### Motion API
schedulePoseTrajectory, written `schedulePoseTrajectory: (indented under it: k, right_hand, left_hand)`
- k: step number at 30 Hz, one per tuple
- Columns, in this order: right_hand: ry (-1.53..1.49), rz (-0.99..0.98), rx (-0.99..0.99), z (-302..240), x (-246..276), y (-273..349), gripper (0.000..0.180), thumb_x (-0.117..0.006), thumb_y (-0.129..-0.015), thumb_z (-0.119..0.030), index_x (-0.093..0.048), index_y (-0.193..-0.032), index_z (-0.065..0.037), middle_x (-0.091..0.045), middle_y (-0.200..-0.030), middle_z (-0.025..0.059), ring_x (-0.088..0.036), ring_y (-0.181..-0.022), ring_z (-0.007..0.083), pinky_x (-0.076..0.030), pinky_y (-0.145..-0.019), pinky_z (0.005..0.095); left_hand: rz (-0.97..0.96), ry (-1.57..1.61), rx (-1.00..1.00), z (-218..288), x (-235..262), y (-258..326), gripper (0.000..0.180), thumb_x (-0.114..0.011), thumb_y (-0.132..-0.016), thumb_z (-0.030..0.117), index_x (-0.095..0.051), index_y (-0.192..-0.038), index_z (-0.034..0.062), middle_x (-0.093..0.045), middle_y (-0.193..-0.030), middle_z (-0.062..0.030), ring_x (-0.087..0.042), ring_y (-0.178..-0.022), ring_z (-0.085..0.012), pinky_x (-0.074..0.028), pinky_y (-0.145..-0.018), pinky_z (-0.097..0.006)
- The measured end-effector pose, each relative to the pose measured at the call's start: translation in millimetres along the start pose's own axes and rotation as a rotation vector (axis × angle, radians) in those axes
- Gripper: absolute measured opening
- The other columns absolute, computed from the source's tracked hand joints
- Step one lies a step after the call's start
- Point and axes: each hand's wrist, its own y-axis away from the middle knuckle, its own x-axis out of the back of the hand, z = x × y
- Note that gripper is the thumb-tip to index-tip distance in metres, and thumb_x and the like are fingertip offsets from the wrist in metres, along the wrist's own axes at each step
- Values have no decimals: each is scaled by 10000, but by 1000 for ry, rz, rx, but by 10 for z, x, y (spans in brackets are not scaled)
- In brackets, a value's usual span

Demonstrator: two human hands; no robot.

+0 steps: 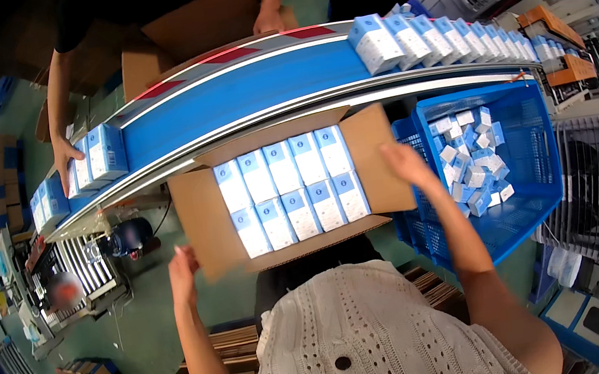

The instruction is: The person packs small white boxes into larger cardboard cartons, places the cartons on a roller conveyor, and fetches new flattened cardboard to assemble more cartons.

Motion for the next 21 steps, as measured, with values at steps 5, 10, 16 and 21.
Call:
schedulePoseTrajectory:
  k: [5, 10, 16, 21]
  right_hand:
    - [594, -402, 434, -232, -893, -223, 631, -411, -827, -553, -602, -822, 48, -580, -884, 246, -545, -849, 379, -415, -805, 408]
    - [86, 260, 354, -560, -537, -476, 509, -464, -855, -451, -529, -888, 53, -583, -751, 207, -591, -759, 282, -447, -688, 367]
    - [481, 443, 171, -787, -411, -423, 453, -398, -863, -356, -582, -661, 5, -577, -741, 248, -571, -724, 378, -458, -656, 449]
    - [674, 329, 326, 158, -1390, -80, 381, -430, -855, -321, -637, -888, -3, -468, -1066, 224, -343, -1113, 420, -257, -895, 602]
  left_hand:
    - [-874, -1082, -463, 213, -1325, -1, 588, -615, -770, 307, -417, -1232, 3, -385, -1285, -195, -376, -1182, -319, -316, -978, -343]
    - [435, -997, -657, -21, -1143, -901, 702, -637, -750, 203, -262, -1295, -31, -360, -1287, -227, -347, -1194, -347, -317, -965, -384]
    - [403, -375, -553, -1077, -1382, -718, 522, -382, -915, 219, -199, -1320, -54, -323, -1315, -234, -339, -1200, -323, -257, -1001, -352]
    - [416, -95, -300, -1486, -878, -925, 529, -264, -942, 310, -207, -1318, -57, -302, -1331, -237, -306, -1227, -307, -237, -1009, -341]
